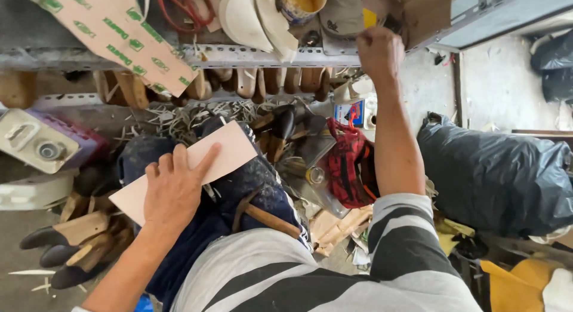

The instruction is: Hammering and shaping leather pieces over a shoe last in a workshop environment.

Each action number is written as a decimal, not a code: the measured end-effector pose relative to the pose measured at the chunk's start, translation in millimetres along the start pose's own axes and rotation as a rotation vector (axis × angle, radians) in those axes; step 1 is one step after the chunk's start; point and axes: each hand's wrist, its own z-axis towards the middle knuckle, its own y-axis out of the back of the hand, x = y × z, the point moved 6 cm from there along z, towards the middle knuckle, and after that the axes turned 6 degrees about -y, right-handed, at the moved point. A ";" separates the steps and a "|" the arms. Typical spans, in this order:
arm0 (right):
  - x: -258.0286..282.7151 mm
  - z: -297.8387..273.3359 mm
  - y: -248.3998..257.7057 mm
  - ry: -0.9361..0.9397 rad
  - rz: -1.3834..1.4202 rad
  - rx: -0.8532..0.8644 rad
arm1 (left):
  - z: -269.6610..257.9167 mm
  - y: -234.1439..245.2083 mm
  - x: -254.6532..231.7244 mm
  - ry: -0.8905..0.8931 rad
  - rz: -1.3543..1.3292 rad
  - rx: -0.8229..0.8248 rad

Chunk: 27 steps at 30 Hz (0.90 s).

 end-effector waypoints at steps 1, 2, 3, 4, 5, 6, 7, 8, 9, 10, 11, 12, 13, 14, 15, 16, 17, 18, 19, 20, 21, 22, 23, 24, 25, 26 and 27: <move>-27.6 14.2 -0.1 -0.078 -0.099 -0.129 | -2.2 -1.3 2.7 0.025 -0.005 -0.002; -62.7 25.0 -7.0 -0.083 -0.109 -0.127 | -2.5 -0.4 1.5 0.018 -0.014 -0.003; -102.2 36.4 -17.0 -0.163 -0.184 -0.078 | -1.9 0.2 2.2 0.022 -0.004 -0.002; -142.2 46.5 -26.3 -0.244 -0.257 -0.028 | -1.6 0.6 2.9 0.026 0.005 -0.001; -149.7 50.0 -29.1 -0.246 -0.263 -0.021 | -1.2 -1.2 1.5 0.023 -0.002 0.004; -157.9 52.5 -39.8 -0.242 -0.308 0.124 | -1.2 -4.2 -0.6 0.012 0.008 0.032; -165.4 54.5 -51.5 -0.237 -0.349 0.268 | -0.9 -7.0 -1.1 0.000 0.023 0.060; -166.0 57.2 -54.3 -0.240 -0.351 0.273 | 1.9 -7.8 -1.6 -0.003 0.019 0.064; -168.8 60.6 -59.5 -0.309 -0.383 0.301 | 3.3 -6.1 -2.9 -0.013 0.029 0.040; -171.0 63.2 -64.4 -0.378 -0.415 0.329 | 4.1 -4.1 -3.9 -0.022 0.040 0.015; -182.8 66.6 -71.9 -0.372 -0.413 0.338 | 5.4 -4.3 -4.6 -0.017 0.039 0.025; -186.4 70.6 -82.6 -0.200 -0.532 0.375 | 6.3 -5.1 -5.7 -0.025 0.026 0.044; -188.5 74.5 -95.7 -0.022 -0.645 0.409 | 6.8 -5.8 -6.2 -0.030 0.014 0.065; -190.0 72.8 -91.2 -0.013 -0.639 0.416 | 10.9 -5.7 -6.0 -0.022 0.015 0.075; -186.2 70.6 -90.7 0.009 -0.546 0.399 | 11.5 -1.6 -6.1 -0.022 -0.016 0.043; -182.0 67.8 -90.1 0.028 -0.453 0.381 | 11.2 2.0 -5.5 -0.022 -0.046 0.011; -181.8 66.6 -89.7 0.053 -0.432 0.405 | 13.9 3.8 -4.0 0.000 -0.040 0.044; -183.8 67.4 -86.2 0.029 -0.408 0.371 | 16.3 8.4 -3.9 -0.011 -0.039 0.016; -187.5 67.9 -81.6 0.000 -0.384 0.334 | 18.9 12.2 -3.6 -0.025 -0.036 -0.015; -184.3 66.9 -88.8 0.020 -0.363 0.355 | 15.5 11.6 -3.1 -0.007 -0.028 0.014; -188.3 67.8 -89.8 -0.003 -0.448 0.374 | 16.8 12.3 -3.7 -0.025 -0.011 -0.003; -192.9 69.6 -90.2 -0.025 -0.534 0.391 | 18.7 13.2 -4.6 -0.045 0.006 -0.019; -197.2 69.5 -92.1 -0.015 -0.527 0.394 | 18.9 13.2 -4.4 -0.036 0.010 -0.012; -199.2 70.2 -92.7 0.030 -0.513 0.367 | 19.4 14.2 -4.8 -0.035 0.021 -0.017; -202.8 69.8 -91.1 0.072 -0.502 0.340 | 20.5 14.9 -5.4 -0.036 0.029 -0.023; -209.3 69.2 -97.4 0.079 -0.498 0.343 | 19.6 14.4 -4.7 -0.030 0.030 -0.017; -215.7 72.0 -96.1 0.068 -0.487 0.240 | 19.6 14.2 -4.8 -0.035 0.037 -0.018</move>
